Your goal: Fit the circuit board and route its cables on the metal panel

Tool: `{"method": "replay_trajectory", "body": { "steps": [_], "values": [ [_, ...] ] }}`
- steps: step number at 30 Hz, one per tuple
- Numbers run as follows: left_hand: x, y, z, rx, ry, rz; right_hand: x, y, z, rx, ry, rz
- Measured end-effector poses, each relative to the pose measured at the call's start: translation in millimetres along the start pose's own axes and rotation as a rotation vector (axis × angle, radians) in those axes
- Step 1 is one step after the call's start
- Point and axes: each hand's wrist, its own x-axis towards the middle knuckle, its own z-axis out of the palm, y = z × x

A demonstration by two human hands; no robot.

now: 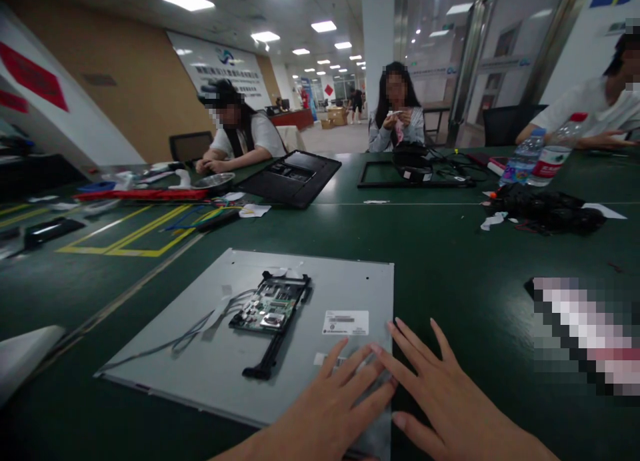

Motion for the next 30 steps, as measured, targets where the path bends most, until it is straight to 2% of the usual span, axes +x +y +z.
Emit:
{"method": "replay_trajectory", "body": {
  "steps": [3, 7, 16, 20, 24, 30],
  "values": [
    [0.6, 1.4, 1.2, -0.030, -0.015, -0.055, 4.8, -3.1, -2.5, 0.062, -0.023, 0.004],
    [2.9, 4.6, 1.8, -0.022, -0.038, -0.117, 5.1, -3.1, 2.9, 0.071, 0.032, 0.034],
    [11.6, 5.2, 6.6, 0.019, -0.011, -0.257, 0.7, 2.5, 9.9, 0.027, 0.115, 0.057],
    [16.5, 5.5, 12.8, 0.109, 0.055, -0.344, 0.1, 2.7, 10.2, 0.020, 0.150, 0.002],
    [20.7, 6.4, 17.1, 0.211, 0.118, -0.419, 0.9, -2.9, 7.5, -0.022, 0.127, -0.088],
    [23.6, 2.1, 13.7, 0.299, 0.130, -0.460, 0.1, -9.2, 5.7, -0.023, 0.110, -0.199]
  ]
}}
